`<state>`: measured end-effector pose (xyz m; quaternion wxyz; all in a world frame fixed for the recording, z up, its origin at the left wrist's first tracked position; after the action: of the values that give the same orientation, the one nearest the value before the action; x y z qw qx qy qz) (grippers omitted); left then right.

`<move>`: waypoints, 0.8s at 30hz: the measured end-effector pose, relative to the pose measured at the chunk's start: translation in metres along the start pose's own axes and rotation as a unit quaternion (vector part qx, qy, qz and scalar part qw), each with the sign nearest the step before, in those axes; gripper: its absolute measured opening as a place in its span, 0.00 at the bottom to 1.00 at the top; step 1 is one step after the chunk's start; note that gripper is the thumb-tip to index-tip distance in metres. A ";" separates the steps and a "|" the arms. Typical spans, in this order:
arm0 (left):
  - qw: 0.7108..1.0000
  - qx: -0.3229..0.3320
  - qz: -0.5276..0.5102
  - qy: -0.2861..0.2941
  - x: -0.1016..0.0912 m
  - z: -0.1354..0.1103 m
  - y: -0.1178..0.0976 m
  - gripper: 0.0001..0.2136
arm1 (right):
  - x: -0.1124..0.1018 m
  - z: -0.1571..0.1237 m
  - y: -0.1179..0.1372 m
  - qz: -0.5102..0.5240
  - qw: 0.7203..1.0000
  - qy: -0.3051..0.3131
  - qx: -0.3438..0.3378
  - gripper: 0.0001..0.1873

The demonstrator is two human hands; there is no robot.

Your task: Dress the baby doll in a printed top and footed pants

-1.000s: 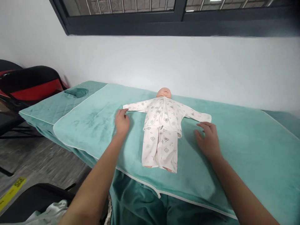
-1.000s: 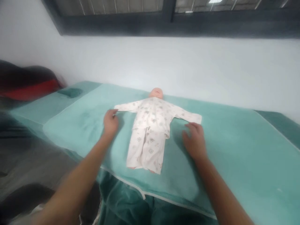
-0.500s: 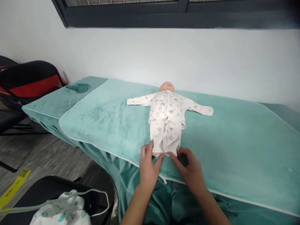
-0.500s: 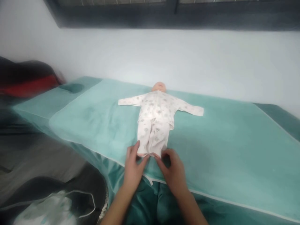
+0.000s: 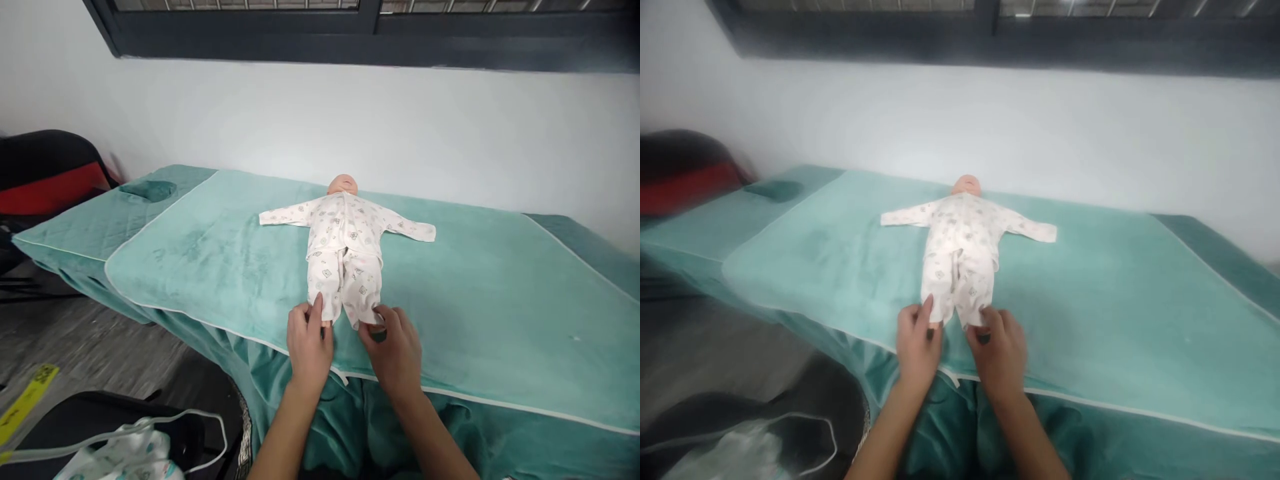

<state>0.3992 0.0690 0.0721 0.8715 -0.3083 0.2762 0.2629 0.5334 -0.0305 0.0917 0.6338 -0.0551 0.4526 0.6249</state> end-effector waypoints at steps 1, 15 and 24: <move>1.000 0.003 0.005 -0.005 0.001 -0.001 0.000 0.25 | 0.001 -0.002 -0.004 -0.005 1.000 0.008 -0.008 0.11; 0.997 0.057 -0.026 -0.046 -0.029 0.001 -0.005 0.14 | -0.019 -0.032 -0.017 0.150 0.986 0.010 -0.074 0.12; 0.998 0.005 -0.057 -0.022 -0.026 -0.019 0.007 0.12 | -0.019 -0.006 -0.014 0.148 0.986 0.069 -0.032 0.04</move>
<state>0.3708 0.0535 0.0737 0.8924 -0.3134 0.2406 0.2179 0.5461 -0.0513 0.0930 0.4993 -0.0512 0.4780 0.7208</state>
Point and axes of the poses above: each hand's wrist, its own z-axis towards the middle knuckle, its own x-axis out of the palm, y = z × x, the point moved 3 cm from there along z, towards the middle knuckle, and after that the axes turned 10 degrees about z, right-handed, at the moved point
